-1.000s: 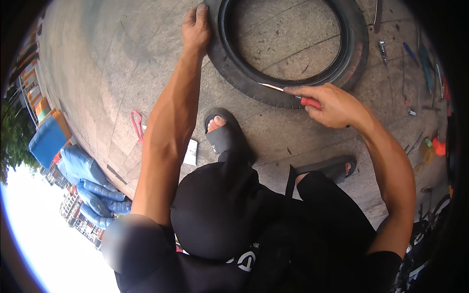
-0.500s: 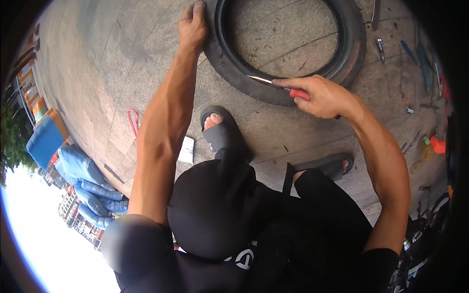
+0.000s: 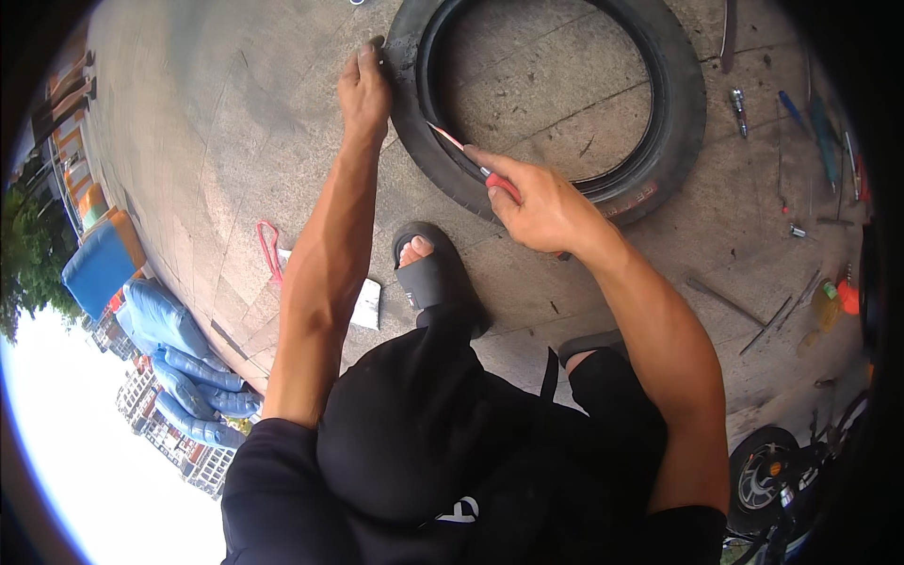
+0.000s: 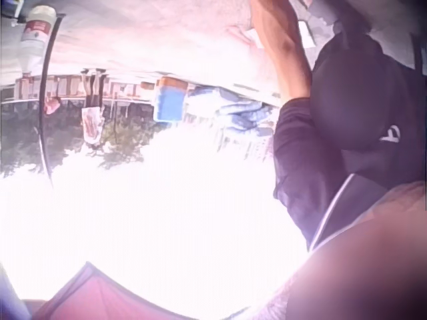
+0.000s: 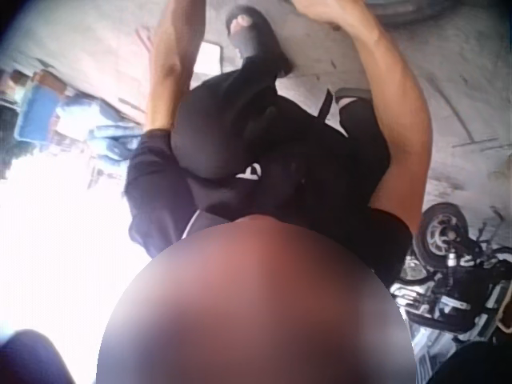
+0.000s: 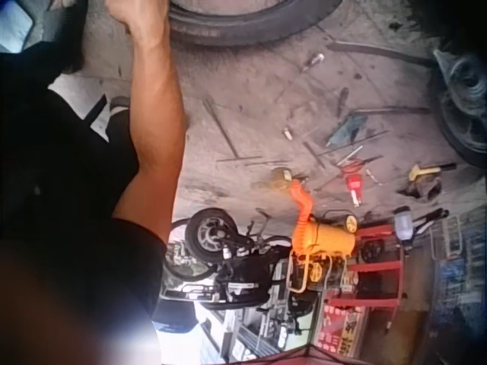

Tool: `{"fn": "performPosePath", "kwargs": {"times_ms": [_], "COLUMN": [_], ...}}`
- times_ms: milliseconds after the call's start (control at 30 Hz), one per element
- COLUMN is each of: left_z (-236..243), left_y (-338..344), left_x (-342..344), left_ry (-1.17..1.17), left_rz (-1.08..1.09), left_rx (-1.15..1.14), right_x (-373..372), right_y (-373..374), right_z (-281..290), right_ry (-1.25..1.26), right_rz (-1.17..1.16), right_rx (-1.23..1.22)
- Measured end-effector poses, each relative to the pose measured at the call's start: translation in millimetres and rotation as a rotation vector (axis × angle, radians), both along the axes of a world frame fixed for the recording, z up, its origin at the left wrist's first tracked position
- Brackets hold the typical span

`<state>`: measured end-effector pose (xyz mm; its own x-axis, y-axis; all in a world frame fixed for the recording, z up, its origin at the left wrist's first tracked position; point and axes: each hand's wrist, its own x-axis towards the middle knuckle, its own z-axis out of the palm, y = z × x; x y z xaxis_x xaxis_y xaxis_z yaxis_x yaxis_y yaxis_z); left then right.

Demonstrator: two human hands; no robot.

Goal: The person removes a motorcycle tire from the wheel using a metal pry bar and a screwdriver. They pry the tire bead off the rim, detach the tire, and then use a screwdriver to work along the inner edge of the removed tire.

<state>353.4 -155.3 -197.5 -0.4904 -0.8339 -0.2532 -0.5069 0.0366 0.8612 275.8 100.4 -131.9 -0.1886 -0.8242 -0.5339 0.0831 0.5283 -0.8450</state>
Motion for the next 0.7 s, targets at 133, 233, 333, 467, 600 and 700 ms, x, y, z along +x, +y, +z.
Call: {"fn": "performPosePath", "kwargs": {"times_ms": [133, 233, 333, 467, 600, 700], "left_z": [-10.0, -11.8, -10.1, -9.2, -10.9, -8.4], "left_y": [40.7, 44.5, 45.0, 46.3, 47.1, 48.1], "left_x": [33.2, 32.8, 30.7, 31.0, 27.8, 30.3], "left_ry": [-0.077, -0.077, -0.08, -0.087, -0.023, -0.054], "left_rz": [0.015, 0.021, 0.011, 0.012, 0.073, 0.017], "left_rx": [-0.081, -0.072, -0.142, -0.105, -0.054, -0.144], "right_x": [22.1, 37.7, 41.1, 32.7, 26.8, 23.0], "right_y": [8.8, 14.9, 5.8, 2.7, 9.0, 9.2], "right_z": [7.1, 6.1, -3.8, -6.3, -0.9, -1.0], "right_ry": [-0.042, -0.008, 0.004, 0.011, 0.024, 0.018], "right_rz": [-0.122, -0.128, -0.243, -0.159, -0.073, -0.084], "right_rx": [-0.069, -0.014, -0.117, -0.121, -0.037, -0.061]}}
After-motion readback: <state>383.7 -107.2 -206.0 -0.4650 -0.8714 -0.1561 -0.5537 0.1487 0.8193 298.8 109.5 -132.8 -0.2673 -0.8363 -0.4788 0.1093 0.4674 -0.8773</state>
